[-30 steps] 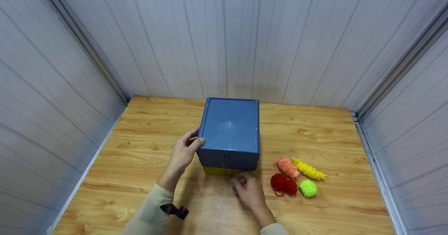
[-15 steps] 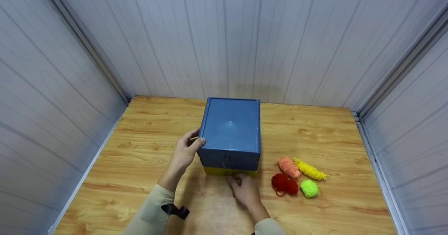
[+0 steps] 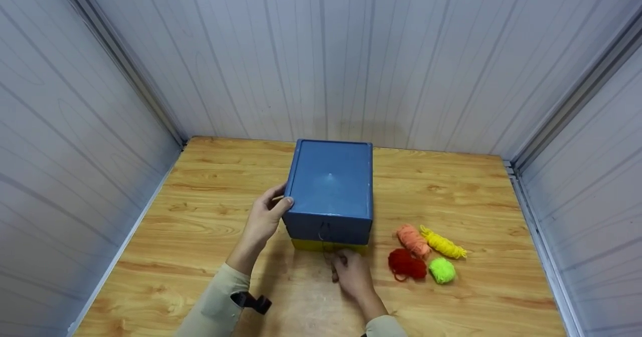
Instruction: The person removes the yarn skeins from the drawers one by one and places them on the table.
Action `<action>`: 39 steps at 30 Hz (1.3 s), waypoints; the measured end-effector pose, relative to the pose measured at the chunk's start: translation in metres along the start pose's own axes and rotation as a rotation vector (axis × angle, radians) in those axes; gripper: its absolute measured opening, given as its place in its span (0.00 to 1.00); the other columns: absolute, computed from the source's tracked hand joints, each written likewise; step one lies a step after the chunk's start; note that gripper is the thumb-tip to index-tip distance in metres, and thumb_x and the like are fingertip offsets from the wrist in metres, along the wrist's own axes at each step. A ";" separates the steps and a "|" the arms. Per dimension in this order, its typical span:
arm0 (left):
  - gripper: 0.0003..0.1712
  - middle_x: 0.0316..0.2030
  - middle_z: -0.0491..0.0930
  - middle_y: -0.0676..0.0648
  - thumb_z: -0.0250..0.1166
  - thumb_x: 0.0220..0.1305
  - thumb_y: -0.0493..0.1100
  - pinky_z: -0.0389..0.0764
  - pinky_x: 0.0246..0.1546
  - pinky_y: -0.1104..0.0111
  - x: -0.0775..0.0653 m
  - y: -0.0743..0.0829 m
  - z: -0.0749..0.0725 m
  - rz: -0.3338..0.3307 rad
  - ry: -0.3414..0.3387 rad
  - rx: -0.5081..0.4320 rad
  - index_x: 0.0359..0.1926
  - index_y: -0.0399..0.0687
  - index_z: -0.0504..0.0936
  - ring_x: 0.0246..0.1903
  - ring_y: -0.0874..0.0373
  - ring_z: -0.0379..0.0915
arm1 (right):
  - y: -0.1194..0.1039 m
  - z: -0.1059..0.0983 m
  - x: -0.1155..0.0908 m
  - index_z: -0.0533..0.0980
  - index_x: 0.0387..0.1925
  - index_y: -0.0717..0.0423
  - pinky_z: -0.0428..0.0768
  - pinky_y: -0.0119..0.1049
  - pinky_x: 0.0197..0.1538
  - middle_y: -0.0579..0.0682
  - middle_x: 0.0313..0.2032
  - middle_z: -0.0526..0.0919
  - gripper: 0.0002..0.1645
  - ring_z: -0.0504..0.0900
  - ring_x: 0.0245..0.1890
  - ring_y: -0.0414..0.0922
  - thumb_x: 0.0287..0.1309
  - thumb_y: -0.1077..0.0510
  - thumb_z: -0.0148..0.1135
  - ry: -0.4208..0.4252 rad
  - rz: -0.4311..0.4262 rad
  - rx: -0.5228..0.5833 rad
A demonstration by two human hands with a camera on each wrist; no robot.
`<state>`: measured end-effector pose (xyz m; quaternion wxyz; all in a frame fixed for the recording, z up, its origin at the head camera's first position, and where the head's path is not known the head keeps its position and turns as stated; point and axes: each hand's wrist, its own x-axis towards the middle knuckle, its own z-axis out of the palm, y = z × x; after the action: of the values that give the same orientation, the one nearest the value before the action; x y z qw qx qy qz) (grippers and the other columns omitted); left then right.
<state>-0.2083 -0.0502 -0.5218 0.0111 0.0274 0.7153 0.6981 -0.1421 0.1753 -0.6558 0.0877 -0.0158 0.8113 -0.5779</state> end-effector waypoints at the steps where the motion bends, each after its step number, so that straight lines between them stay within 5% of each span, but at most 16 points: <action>1: 0.32 0.61 0.78 0.38 0.66 0.67 0.41 0.82 0.49 0.63 0.000 0.000 0.000 0.003 0.000 0.001 0.70 0.38 0.74 0.53 0.48 0.77 | 0.000 -0.001 0.000 0.82 0.37 0.67 0.85 0.36 0.28 0.57 0.26 0.84 0.14 0.85 0.23 0.49 0.73 0.58 0.59 -0.005 -0.005 0.002; 16: 0.31 0.61 0.78 0.37 0.66 0.66 0.42 0.83 0.48 0.65 -0.002 0.000 0.003 0.016 0.020 0.003 0.69 0.38 0.74 0.53 0.48 0.78 | -0.005 -0.001 -0.011 0.83 0.33 0.67 0.74 0.30 0.17 0.58 0.23 0.85 0.16 0.85 0.20 0.50 0.71 0.57 0.61 -0.061 0.050 0.029; 23: 0.31 0.63 0.77 0.38 0.66 0.68 0.43 0.83 0.50 0.62 -0.001 0.004 0.003 0.002 0.004 -0.009 0.69 0.38 0.74 0.53 0.48 0.77 | -0.007 -0.002 -0.027 0.84 0.40 0.65 0.75 0.30 0.17 0.57 0.26 0.86 0.14 0.85 0.21 0.47 0.72 0.56 0.60 -0.104 0.097 0.048; 39: 0.31 0.61 0.78 0.38 0.65 0.67 0.42 0.79 0.55 0.62 0.000 0.002 0.004 -0.020 0.019 -0.096 0.69 0.39 0.75 0.52 0.51 0.78 | -0.006 -0.006 -0.055 0.86 0.36 0.61 0.78 0.32 0.22 0.53 0.25 0.87 0.14 0.85 0.22 0.45 0.70 0.54 0.63 -0.162 0.090 0.003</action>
<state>-0.2084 -0.0465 -0.5195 0.0128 0.0130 0.6814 0.7316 -0.0891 0.1860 -0.6410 0.1792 -0.0259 0.8006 -0.5712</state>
